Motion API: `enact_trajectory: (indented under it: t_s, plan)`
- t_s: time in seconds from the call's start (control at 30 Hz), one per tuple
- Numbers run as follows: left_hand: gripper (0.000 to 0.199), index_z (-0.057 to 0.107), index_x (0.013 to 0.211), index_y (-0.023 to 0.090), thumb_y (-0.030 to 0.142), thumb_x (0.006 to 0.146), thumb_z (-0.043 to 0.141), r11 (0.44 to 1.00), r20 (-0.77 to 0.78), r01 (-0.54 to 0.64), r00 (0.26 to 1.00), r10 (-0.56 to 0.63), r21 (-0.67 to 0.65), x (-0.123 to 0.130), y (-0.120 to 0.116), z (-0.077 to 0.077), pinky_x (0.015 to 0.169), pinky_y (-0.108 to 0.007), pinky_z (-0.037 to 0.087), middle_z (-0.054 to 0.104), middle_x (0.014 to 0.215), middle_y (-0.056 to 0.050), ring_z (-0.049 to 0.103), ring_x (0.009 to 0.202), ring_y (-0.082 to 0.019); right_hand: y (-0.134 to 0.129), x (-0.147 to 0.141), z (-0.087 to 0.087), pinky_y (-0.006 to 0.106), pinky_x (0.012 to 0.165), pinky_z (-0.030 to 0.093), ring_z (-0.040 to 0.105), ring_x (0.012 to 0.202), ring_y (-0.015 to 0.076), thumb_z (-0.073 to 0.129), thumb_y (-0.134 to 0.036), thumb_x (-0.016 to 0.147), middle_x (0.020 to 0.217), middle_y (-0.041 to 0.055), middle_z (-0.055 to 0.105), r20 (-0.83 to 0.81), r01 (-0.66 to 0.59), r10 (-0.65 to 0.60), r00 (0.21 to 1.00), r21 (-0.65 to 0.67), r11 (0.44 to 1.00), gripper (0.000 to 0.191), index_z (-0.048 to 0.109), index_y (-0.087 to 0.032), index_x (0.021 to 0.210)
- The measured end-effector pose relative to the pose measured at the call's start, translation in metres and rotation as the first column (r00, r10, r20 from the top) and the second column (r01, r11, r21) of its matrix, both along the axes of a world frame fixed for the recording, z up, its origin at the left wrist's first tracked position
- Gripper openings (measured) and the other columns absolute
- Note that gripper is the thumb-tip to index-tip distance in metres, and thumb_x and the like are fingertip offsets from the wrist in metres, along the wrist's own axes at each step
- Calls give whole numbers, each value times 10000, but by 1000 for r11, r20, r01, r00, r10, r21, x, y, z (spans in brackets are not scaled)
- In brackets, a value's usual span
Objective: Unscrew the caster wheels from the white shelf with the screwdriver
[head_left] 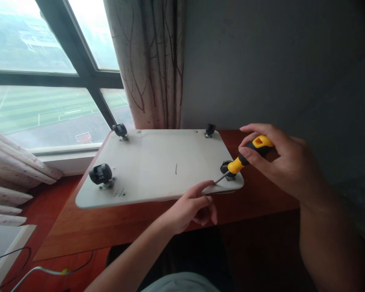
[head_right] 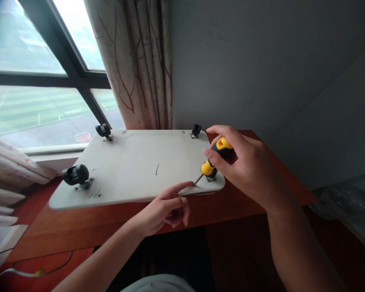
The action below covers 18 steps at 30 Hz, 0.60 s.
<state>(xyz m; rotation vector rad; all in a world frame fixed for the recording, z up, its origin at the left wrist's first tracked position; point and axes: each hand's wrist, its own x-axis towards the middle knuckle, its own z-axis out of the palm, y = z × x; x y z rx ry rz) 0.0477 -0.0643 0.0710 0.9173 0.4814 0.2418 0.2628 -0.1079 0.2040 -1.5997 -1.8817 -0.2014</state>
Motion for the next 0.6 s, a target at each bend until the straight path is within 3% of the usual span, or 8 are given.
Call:
enact_trajectory:
  t_s: [0.17, 0.37, 0.5, 0.6]
  plan:
    - [630, 280, 1521, 169, 240, 935, 500, 999, 31, -29, 999, 30, -37, 1, -1, -2, 425, -185, 232, 675, 675, -48, 488, 459, -93, -1, 2, -1, 351, 772, 548, 683, 916, 227, 599, -296, 871, 1093, 25, 705, -30, -16, 16, 999, -2, 1000, 473, 517, -298, 1337]
    - [646, 262, 1526, 167, 236, 934, 508, 997, 69, -33, 997, 37, -64, 1, -3, -4, 424, -184, 225, 670, 674, -42, 496, 467, -94, -1, 2, -2, 369, 759, 555, 689, 855, 239, 634, -355, 874, 948, 24, 725, -4, 34, -34, 999, 40, 999, 374, 589, -301, 1242]
    - [658, 265, 1526, 161, 246, 925, 521, 996, 79, -50, 995, 56, -74, 1, -5, -5, 423, -184, 223, 666, 669, -38, 498, 464, -94, -3, 1, -3, 363, 752, 563, 674, 994, 247, 584, -310, 882, 1143, 27, 690, -70, 6, -6, 998, 10, 1000, 461, 512, -329, 1337]
    - [679, 264, 1523, 142, 247, 908, 532, 991, 84, -84, 992, 93, -102, 3, -9, -5, 415, -185, 199, 652, 638, -28, 488, 447, -93, -3, -1, -4, 403, 828, 556, 650, 1078, 266, 584, -326, 882, 1208, 30, 664, -78, -9, 10, 997, 18, 1000, 475, 495, -336, 1348]
